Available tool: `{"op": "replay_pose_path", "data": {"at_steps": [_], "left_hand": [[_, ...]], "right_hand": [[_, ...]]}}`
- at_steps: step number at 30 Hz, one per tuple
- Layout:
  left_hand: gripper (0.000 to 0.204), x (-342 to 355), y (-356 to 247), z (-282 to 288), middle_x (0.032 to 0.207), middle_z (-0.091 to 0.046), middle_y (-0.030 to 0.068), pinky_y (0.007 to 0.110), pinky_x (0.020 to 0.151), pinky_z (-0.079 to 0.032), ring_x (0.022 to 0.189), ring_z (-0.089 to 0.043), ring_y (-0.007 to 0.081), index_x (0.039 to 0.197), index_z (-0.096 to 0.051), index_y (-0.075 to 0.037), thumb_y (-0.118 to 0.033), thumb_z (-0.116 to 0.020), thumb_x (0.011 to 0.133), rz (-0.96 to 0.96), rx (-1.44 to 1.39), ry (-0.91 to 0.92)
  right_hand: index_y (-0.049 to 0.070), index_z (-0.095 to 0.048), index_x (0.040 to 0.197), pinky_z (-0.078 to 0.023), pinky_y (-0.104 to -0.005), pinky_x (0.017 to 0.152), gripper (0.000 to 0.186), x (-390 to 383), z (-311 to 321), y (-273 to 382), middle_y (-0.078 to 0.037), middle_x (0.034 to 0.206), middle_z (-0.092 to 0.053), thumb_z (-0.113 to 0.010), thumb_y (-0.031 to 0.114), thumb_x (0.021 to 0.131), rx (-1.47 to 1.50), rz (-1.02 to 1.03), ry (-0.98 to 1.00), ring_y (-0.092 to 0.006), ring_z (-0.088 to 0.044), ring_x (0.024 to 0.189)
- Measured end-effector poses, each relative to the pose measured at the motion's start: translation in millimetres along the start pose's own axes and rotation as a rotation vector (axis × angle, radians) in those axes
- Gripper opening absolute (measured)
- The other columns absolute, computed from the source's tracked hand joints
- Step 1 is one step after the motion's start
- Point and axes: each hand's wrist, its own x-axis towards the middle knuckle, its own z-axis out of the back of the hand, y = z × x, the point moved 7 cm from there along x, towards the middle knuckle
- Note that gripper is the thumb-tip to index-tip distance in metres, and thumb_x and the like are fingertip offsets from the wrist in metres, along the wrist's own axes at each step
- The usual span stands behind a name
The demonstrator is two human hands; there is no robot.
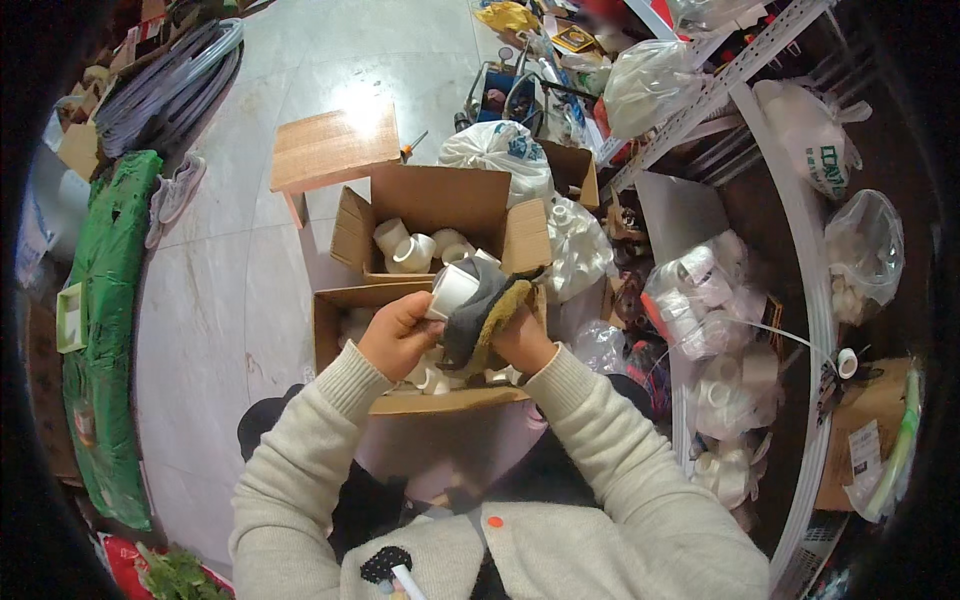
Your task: The person wipes white ceramic pipe fittings with a cloth, handling them one at a time from a cardboard box. The person repeatedly picks up each fitting, rubs it with the cloth, and places it back into the box.
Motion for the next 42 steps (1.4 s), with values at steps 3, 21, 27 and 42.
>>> {"op": "replay_pose_path", "data": {"at_steps": [3,21,27,42], "left_hand": [[0.027,0,-20,0,0.086,-0.056,0.0136,0.035,0.072,-0.046,0.082,-0.056,0.0290,0.092,-0.051,-0.002,0.005,-0.057,0.067,-0.249,0.395,0.055],[0.021,-14,-54,15,0.088,-0.059,0.0119,0.034,0.067,-0.046,0.076,-0.057,0.0279,0.086,-0.059,-0.003,0.007,-0.050,0.069,-0.753,0.497,-0.229],[0.035,-7,-31,6,0.115,-0.049,0.0102,0.034,0.085,-0.039,0.101,-0.049,0.0242,0.109,-0.049,-0.004,0.005,-0.049,0.075,-0.426,0.006,-0.105],[0.047,0,-1,12,0.119,-0.045,0.0085,0.033,0.093,-0.034,0.109,-0.043,0.0199,0.123,-0.035,-0.002,-0.032,-0.042,0.088,-0.174,-0.721,-0.161]], "right_hand": [[0.006,-0.050,0.105,-0.043,-0.0329,0.078,0.024,4,-5,-15,-0.009,0.095,-0.057,-0.050,0.017,0.084,0.263,-0.110,-0.034,-0.0229,-0.054,0.089],[0.005,-0.046,0.111,-0.044,-0.0299,0.079,0.032,-19,-26,-4,-0.007,0.104,-0.054,-0.052,0.021,0.083,0.759,-0.333,0.096,-0.0167,-0.052,0.092],[0.005,-0.044,0.114,-0.043,-0.0309,0.083,0.038,-1,-9,-11,-0.008,0.108,-0.052,-0.054,0.022,0.082,0.744,-0.147,0.068,-0.0184,-0.051,0.096],[0.005,-0.043,0.118,-0.038,-0.0356,0.091,0.042,-5,18,-24,-0.012,0.115,-0.049,-0.049,0.027,0.082,-0.046,0.071,0.068,-0.0244,-0.047,0.105]]}}
